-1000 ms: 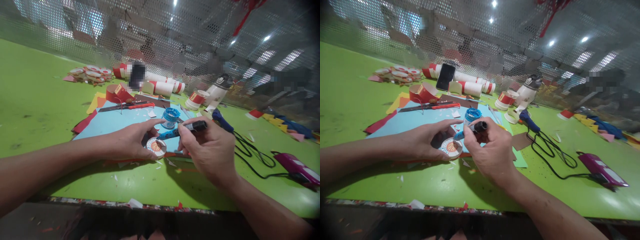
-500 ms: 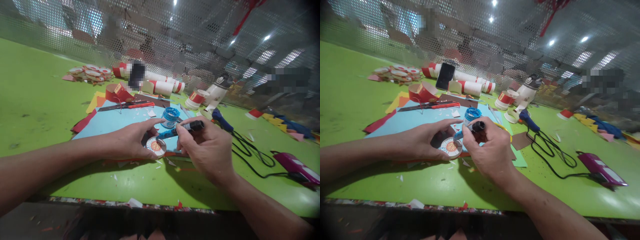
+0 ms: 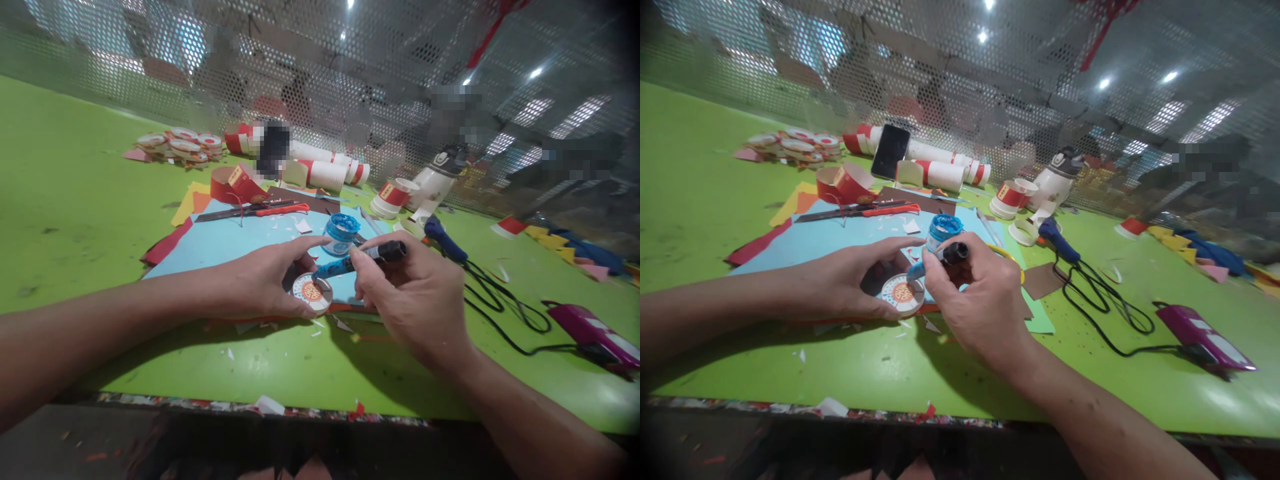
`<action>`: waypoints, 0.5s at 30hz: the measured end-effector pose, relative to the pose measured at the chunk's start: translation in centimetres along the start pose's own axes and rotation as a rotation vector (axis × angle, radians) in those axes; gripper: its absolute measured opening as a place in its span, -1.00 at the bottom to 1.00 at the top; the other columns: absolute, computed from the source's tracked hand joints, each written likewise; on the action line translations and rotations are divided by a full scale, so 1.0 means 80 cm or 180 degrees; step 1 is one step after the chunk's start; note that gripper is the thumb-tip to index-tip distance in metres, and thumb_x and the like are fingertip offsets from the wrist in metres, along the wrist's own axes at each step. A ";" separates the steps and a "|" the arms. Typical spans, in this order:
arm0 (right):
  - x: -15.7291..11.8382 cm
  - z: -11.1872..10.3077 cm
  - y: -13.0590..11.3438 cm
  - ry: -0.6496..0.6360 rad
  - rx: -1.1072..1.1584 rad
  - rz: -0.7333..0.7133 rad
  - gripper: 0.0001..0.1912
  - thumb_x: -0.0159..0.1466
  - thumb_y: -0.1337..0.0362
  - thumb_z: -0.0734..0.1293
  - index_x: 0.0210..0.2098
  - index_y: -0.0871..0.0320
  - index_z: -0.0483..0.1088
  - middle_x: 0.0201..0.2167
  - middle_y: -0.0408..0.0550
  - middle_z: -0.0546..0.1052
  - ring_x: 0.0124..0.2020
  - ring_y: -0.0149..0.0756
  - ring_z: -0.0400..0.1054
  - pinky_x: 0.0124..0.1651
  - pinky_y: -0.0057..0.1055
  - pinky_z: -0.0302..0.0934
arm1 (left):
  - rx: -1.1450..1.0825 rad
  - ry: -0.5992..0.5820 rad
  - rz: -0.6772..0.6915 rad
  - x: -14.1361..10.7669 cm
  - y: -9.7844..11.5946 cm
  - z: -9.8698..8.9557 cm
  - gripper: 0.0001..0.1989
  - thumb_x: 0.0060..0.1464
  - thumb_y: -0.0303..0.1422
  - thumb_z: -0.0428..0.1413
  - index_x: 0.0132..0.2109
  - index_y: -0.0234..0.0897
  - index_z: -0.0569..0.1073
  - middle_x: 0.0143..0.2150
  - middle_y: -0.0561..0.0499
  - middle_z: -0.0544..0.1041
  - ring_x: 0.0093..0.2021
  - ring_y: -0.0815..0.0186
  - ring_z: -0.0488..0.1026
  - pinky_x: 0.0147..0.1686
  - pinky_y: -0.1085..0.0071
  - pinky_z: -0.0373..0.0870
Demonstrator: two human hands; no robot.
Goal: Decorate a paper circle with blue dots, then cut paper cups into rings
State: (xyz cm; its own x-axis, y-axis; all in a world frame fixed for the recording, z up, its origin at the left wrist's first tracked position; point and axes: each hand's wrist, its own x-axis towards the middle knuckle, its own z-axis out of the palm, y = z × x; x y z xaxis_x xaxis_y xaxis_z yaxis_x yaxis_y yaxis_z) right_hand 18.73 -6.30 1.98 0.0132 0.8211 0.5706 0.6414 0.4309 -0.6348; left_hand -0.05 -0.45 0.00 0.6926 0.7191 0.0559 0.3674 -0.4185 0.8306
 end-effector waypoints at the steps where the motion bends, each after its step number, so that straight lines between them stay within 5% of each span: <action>1: 0.000 0.000 -0.001 -0.0014 -0.0019 0.0014 -0.85 0.26 0.24 0.36 -0.40 0.15 0.37 -0.65 -0.25 0.39 -0.65 -0.48 0.25 -0.59 -0.51 0.18 | 0.0008 -0.0017 -0.0007 0.000 0.000 0.000 -0.09 -0.09 -0.32 0.27 0.38 -0.18 0.07 -0.13 -0.04 0.46 -0.27 0.25 0.41 -0.28 0.34 0.35; 15: -0.002 -0.003 -0.006 0.0390 0.0068 -0.0104 -0.85 0.24 0.25 0.37 -0.42 0.15 0.38 -0.62 -0.22 0.40 -0.63 -0.46 0.26 -0.58 -0.49 0.20 | 0.0224 -0.0005 -0.0026 0.000 -0.001 -0.001 -0.08 -0.07 -0.24 0.27 0.39 -0.17 0.07 -0.07 -0.07 0.48 -0.22 0.21 0.43 -0.21 0.30 0.36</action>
State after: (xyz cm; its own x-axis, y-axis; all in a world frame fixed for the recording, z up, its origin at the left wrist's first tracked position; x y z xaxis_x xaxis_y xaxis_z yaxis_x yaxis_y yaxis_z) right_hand 18.58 -6.71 2.31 0.0870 0.7552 0.6497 0.6264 0.4656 -0.6251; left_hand -0.11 -0.40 0.01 0.6904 0.7218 0.0482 0.4158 -0.4505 0.7900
